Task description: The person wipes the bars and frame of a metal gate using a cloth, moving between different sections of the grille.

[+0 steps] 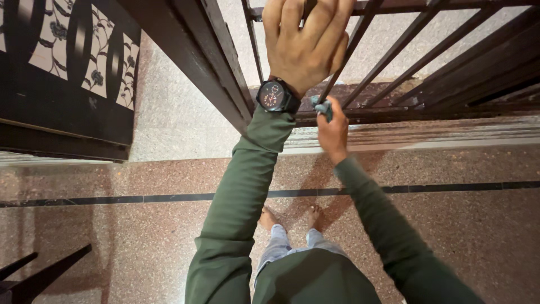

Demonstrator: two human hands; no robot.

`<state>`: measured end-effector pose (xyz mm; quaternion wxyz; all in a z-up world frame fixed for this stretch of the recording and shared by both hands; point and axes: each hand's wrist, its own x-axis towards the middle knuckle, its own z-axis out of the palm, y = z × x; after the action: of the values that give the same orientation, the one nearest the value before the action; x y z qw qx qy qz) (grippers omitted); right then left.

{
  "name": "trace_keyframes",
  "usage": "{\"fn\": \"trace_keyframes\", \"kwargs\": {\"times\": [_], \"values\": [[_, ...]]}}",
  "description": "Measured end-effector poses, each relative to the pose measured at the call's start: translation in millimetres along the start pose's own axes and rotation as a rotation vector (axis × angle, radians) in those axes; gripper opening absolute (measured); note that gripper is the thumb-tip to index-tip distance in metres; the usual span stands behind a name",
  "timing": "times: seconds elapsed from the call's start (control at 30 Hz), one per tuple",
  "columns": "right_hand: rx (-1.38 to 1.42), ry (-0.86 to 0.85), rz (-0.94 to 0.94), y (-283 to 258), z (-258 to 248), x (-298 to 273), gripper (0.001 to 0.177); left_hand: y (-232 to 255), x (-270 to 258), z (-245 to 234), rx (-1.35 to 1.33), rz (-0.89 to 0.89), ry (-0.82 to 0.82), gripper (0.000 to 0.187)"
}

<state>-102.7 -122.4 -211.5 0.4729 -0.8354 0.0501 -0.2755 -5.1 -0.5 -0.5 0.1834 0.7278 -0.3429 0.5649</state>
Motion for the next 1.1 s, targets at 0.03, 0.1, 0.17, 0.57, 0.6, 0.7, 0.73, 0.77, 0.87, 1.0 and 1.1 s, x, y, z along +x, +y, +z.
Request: {"fn": "trace_keyframes", "kwargs": {"times": [0.03,0.1,0.17,0.57,0.6,0.7,0.73,0.77,0.87,1.0,1.1], "values": [[-0.017,0.032,0.065,-10,2,-9,0.034,-1,0,1,0.000,0.001,0.000,0.042],[-0.052,0.092,0.197,-27,2,-32,0.040,0,-2,2,0.001,0.000,-0.003,0.041],[-0.083,0.079,-0.032,-37,6,-48,0.040,0,-3,2,-0.001,0.004,-0.006,0.042],[-0.096,-0.215,-0.214,-50,25,6,0.039,0,-1,1,0.008,0.011,-0.008,0.045],[-0.008,-0.230,-0.232,-48,26,8,0.035,0,-1,2,0.009,0.012,0.008,0.043],[0.165,-0.408,0.193,-35,25,11,0.032,-1,-1,1,0.002,0.023,0.010,0.045],[0.199,-0.383,0.155,-32,24,10,0.037,-2,-1,-1,0.000,0.023,-0.003,0.045],[0.231,-0.359,0.116,-29,22,7,0.043,-2,-2,-3,-0.003,0.022,-0.016,0.045],[0.014,-0.229,-0.183,-25,15,-3,0.052,0,-2,-1,-0.012,0.012,-0.009,0.041],[-0.332,-0.122,-0.183,-37,14,-19,0.053,-1,0,-3,-0.016,0.016,-0.016,0.042],[-0.437,-0.206,-0.034,-40,18,-27,0.053,-1,2,-6,0.000,0.026,-0.019,0.046]]}}
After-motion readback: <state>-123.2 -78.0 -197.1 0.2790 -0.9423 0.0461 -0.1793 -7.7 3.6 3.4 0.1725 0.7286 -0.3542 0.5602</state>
